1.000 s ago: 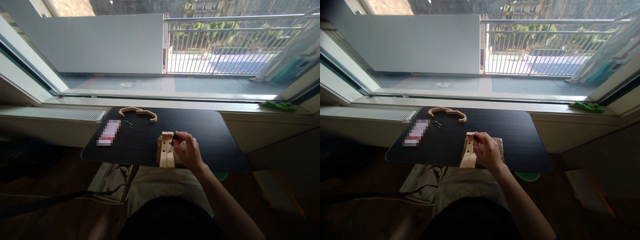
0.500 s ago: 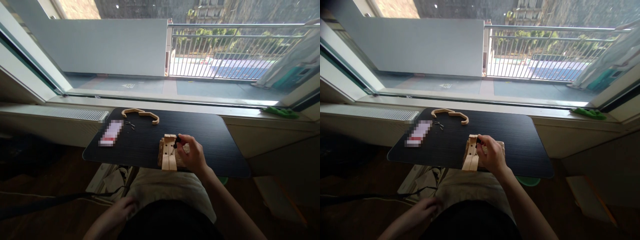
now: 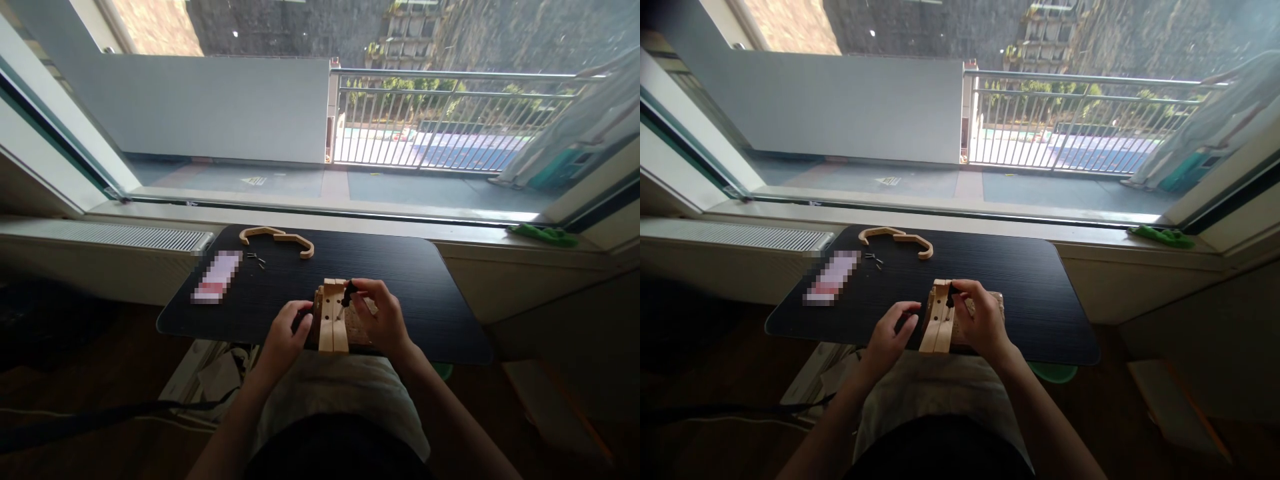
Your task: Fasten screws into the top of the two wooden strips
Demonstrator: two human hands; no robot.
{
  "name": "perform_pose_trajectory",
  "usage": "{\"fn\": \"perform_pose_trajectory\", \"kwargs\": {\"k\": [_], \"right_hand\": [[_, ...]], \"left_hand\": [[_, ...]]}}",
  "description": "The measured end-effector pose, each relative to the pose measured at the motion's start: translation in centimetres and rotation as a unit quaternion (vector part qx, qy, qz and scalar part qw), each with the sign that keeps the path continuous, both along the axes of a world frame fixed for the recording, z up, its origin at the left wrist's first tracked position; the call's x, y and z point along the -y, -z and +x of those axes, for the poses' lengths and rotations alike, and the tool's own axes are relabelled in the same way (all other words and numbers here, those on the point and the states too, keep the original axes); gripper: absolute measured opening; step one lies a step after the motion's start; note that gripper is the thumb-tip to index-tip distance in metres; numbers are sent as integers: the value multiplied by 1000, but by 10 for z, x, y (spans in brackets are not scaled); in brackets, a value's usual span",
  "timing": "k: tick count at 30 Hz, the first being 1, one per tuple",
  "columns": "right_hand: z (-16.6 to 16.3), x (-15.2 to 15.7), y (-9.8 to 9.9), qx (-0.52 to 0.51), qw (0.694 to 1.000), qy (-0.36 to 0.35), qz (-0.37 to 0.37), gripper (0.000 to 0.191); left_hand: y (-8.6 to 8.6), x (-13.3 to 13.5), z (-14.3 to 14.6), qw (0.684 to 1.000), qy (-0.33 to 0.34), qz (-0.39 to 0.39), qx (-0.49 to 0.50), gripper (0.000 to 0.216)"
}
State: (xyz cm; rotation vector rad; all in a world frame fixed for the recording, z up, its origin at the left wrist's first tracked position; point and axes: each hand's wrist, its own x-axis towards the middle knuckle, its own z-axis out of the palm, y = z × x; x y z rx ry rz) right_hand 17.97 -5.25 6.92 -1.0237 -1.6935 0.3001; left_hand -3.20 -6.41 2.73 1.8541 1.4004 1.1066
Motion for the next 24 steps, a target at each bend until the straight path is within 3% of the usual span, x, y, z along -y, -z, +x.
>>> {"fn": "perform_pose_trajectory", "kwargs": {"k": [4,9,24], "right_hand": [[0,-1,-1,-13,1000,-5,2,17],[1,-1,-3,-14,1000,-19,0,17],[-6,1,-10,5,998,-53,43,15]], "left_hand": [[16,-17,14,1000,14,15,-12,40],[28,-32,26,999,-10,29,24,37],[27,-35,31,998,-34,22,47,26]]}}
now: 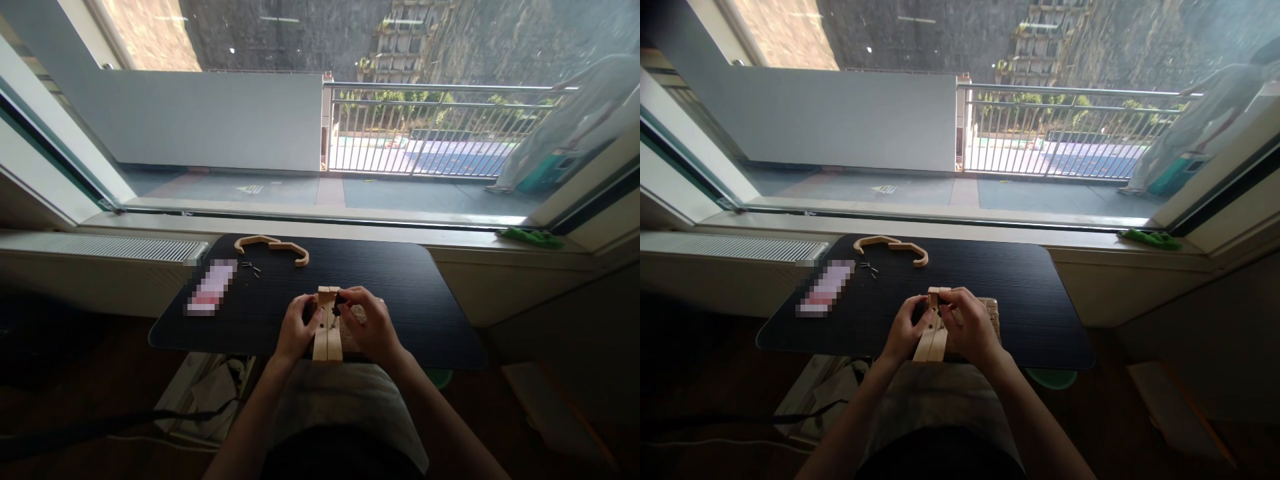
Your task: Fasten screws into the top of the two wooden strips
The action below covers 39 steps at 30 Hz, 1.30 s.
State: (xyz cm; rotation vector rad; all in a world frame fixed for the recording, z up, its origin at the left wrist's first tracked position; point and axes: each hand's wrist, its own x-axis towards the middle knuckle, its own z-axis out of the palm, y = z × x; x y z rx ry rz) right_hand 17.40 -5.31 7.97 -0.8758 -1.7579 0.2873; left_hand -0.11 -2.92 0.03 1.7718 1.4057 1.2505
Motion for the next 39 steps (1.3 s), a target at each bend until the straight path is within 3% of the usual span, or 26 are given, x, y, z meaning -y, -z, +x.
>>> {"fn": "perform_pose_trajectory", "kwargs": {"k": [29,39], "right_hand": [[-5,-1,-4,57,995,53,58,20],[-6,0,-1,52,996,59,44,19]], "left_hand": [[-2,0,-1,1000,2,-8,-1,23],[-2,0,0,1000,-1,2,-3,23]]}}
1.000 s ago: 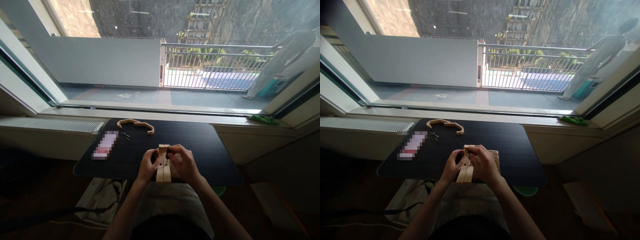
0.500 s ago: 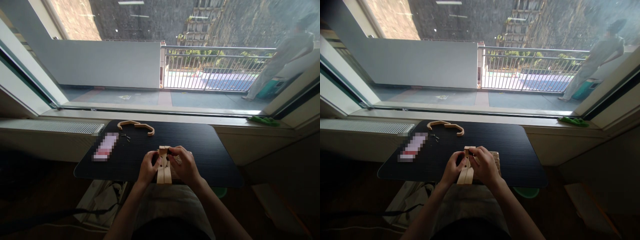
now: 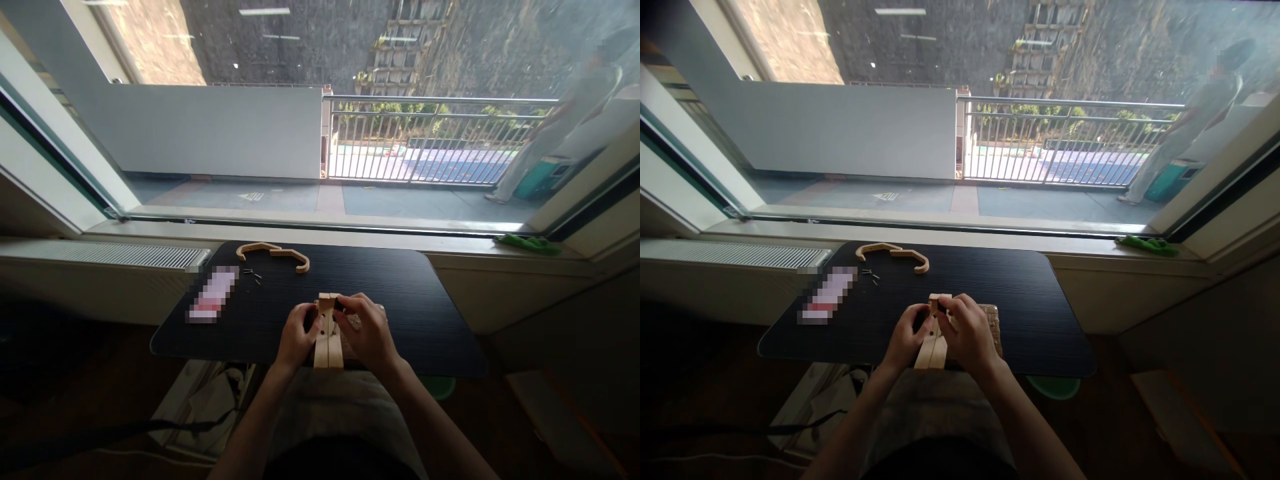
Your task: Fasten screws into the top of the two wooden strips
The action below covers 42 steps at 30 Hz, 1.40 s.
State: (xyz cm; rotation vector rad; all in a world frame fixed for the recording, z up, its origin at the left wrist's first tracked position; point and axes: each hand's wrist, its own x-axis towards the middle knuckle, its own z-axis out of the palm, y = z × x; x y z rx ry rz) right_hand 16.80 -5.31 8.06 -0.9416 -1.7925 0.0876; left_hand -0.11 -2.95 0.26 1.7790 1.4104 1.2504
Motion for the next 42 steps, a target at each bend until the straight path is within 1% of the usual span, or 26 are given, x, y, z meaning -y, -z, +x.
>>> {"fn": "perform_pose_trajectory", "kwargs": {"k": [3,6,11,15,20,26,31,36,39,42], "right_hand": [[-1,1,2,2,1000,9,5,17],[-1,1,2,7,1000,6,12,17],[-1,1,2,12,1000,-1,5,16],[0,0,4,2,1000,-2,1,17],[-1,1,1,-9,1000,-16,-7,22],[-1,1,-1,-15,999,-35,-17,25],[1,1,3,-16,999,-30,-25,23],[1,0,2,-28,999,-5,-39,19],[1,1,0,-32,997,-15,-72,18],[1,1,-3,-33,995,-30,-89,17]], "left_hand": [[3,-3,-1,1000,3,-2,6,27],[7,-8,-3,1000,13,-24,0,38],[10,-17,-7,995,43,-71,-52,63],[6,-22,-7,987,79,-102,-98,72],[-1,-27,-5,974,99,-150,-137,72],[-3,-28,-2,972,94,-165,-135,69],[-4,-27,1,974,92,-175,-111,65],[-4,-26,4,977,86,-174,-88,60],[-4,-25,5,980,83,-170,-68,61],[-3,-25,7,981,85,-171,-41,64]]}}
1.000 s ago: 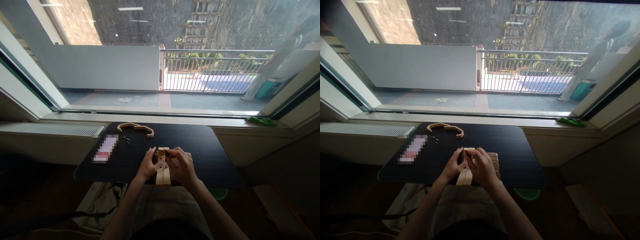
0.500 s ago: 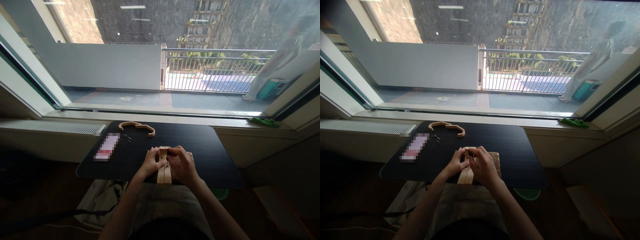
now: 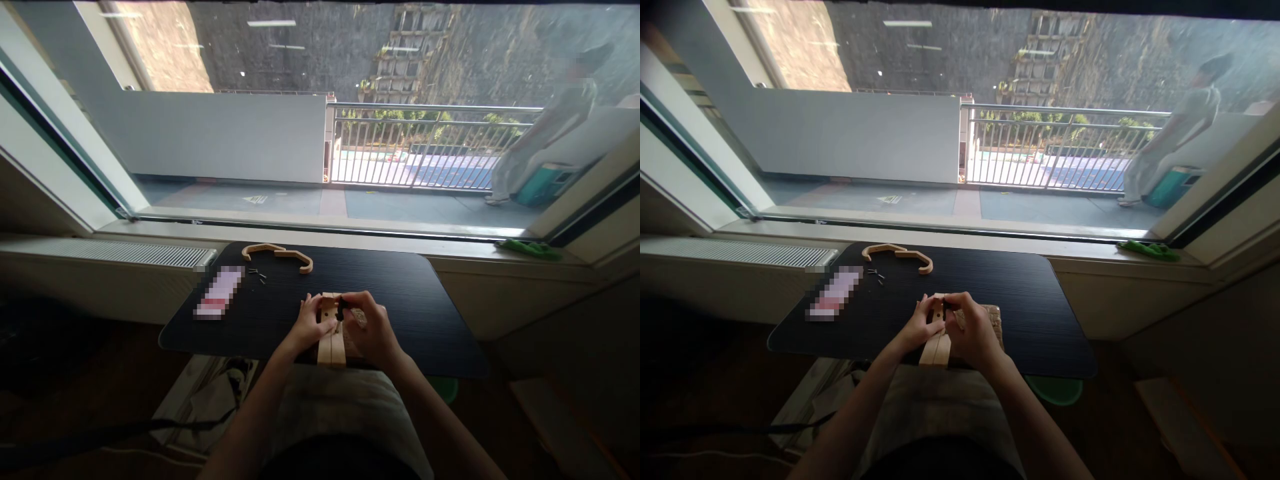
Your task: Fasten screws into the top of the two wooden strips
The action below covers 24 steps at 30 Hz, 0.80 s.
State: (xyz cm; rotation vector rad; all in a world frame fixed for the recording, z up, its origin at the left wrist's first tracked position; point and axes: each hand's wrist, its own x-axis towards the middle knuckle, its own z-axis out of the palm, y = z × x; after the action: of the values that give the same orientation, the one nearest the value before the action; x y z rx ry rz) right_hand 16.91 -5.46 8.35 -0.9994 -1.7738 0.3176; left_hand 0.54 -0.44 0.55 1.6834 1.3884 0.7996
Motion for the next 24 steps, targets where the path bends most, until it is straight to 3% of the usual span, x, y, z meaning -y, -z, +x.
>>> {"fn": "perform_pose_trajectory", "kwargs": {"k": [24], "right_hand": [[3,1,3,-10,999,-39,11,20]], "left_hand": [[0,4,-4,996,24,27,79,56]]}}
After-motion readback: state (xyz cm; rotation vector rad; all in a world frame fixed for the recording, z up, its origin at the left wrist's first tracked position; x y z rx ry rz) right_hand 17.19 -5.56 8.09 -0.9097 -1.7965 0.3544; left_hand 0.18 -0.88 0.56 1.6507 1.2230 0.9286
